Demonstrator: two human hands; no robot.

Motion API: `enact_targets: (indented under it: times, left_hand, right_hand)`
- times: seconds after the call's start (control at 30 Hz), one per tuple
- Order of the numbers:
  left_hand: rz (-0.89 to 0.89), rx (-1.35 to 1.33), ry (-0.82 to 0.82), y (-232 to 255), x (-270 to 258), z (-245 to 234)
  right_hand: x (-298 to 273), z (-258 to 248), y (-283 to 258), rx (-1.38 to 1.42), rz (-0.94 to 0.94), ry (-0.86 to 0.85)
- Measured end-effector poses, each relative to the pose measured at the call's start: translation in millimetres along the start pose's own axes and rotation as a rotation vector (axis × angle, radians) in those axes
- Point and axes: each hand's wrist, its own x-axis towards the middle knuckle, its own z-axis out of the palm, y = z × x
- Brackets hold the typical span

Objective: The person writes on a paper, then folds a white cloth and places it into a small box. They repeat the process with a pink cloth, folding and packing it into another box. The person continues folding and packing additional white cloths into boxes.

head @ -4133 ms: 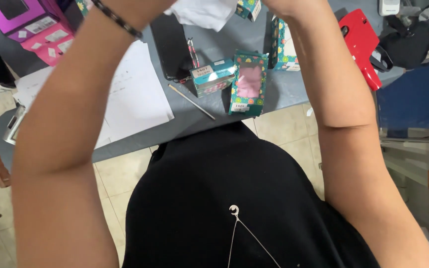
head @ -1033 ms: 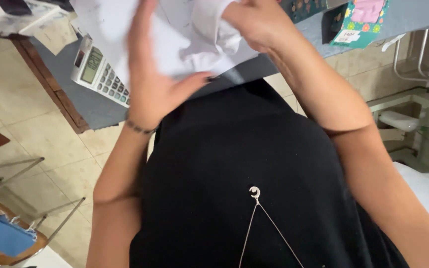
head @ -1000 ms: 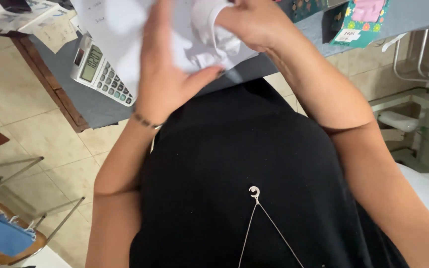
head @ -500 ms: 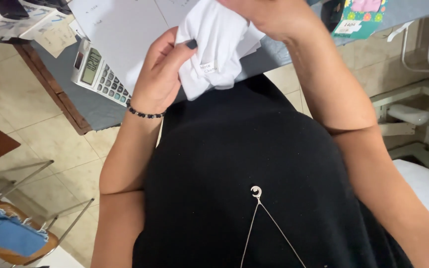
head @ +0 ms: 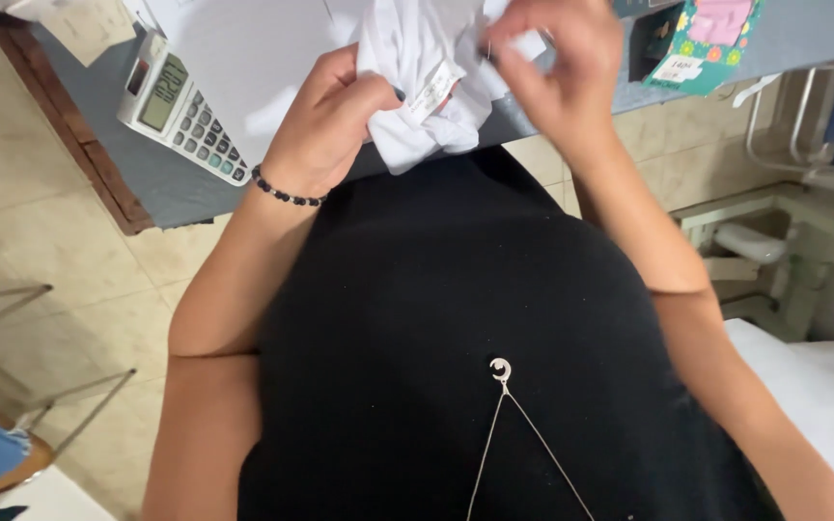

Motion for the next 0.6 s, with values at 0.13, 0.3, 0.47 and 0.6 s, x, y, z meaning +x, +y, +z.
enact_targets:
  times: [0.13, 0.3, 0.47, 0.6]
  left_hand:
    - [-0.047, -0.055, -0.03, 6, 3, 3]
    - [0.105, 0.121, -0.067, 7, 7, 10]
    - [0.159, 0.221, -0.013, 11, 7, 16]
    - [0.272, 0.319, 0.087, 1, 11, 13]
  right_hand:
    - [-6, -1, -17, -0.061, -0.196, -0.171]
    - [-8, 10, -20, -0.065, -0.118, -0.074]
    - [-29, 17, -11, 0.4, 0.487, 0.116]
    - [-34, 22, -2, 0.686, 0.611, 0.168]
